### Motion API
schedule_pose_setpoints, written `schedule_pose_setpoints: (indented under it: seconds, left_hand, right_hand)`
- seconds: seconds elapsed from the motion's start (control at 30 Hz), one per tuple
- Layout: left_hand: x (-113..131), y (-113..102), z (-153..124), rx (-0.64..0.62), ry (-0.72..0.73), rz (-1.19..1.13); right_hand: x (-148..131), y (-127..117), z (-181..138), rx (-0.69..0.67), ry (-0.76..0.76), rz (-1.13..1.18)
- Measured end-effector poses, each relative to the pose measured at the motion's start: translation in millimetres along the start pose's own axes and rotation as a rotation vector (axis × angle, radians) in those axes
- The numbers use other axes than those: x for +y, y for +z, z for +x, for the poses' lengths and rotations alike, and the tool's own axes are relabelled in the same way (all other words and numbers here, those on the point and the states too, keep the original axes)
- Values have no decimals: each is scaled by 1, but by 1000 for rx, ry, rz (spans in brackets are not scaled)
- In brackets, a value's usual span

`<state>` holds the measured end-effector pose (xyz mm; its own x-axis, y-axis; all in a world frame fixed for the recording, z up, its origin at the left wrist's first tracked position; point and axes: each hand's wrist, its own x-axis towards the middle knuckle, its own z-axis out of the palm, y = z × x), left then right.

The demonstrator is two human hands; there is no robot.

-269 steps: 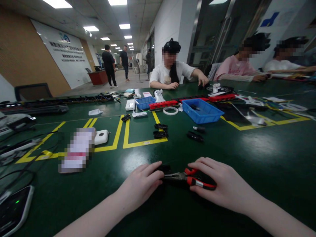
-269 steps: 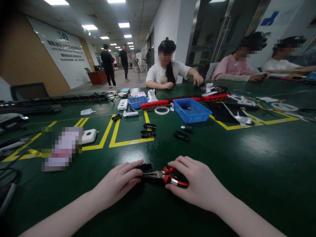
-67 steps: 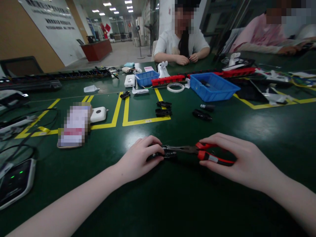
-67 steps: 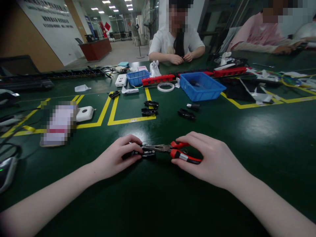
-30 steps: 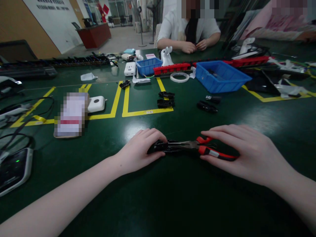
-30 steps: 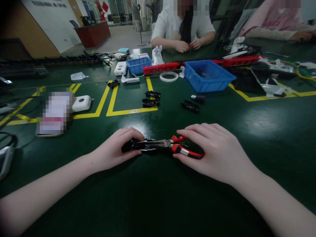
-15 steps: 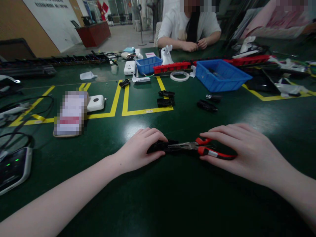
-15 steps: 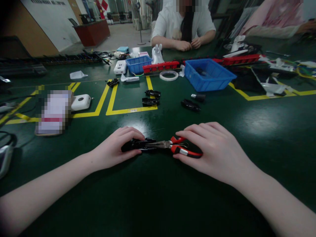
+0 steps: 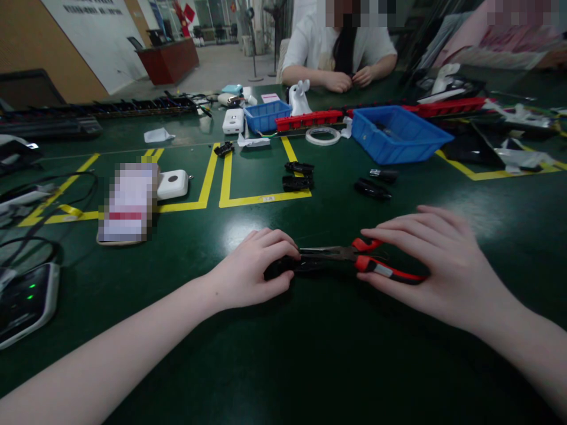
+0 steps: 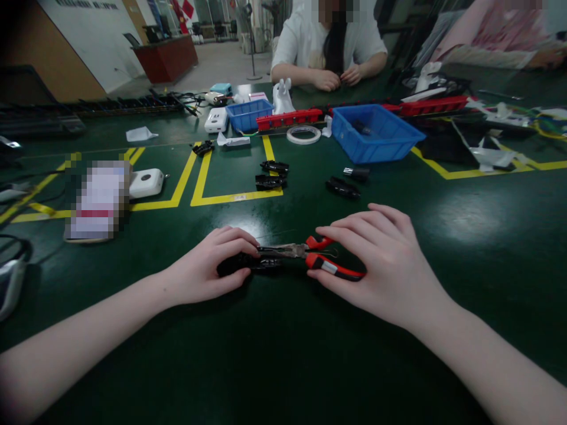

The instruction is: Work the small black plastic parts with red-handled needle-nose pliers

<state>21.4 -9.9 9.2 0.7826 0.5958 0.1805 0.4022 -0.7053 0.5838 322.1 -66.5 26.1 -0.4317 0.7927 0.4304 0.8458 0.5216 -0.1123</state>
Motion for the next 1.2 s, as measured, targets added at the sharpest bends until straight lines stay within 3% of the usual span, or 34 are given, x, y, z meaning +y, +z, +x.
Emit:
schedule_pose_setpoints:
  seconds: [0.3, 0.7, 1.2]
  left_hand:
    - [-9, 3, 2, 21, 12, -68]
    - [-10, 1, 3, 29, -43, -198]
    - [-13, 0, 5, 50, -3, -184]
  right_hand:
    - [4, 18, -1, 107, -109, -12]
    - [8, 28, -1, 53, -144, 11]
    - [20, 35, -1, 81, -145, 47]
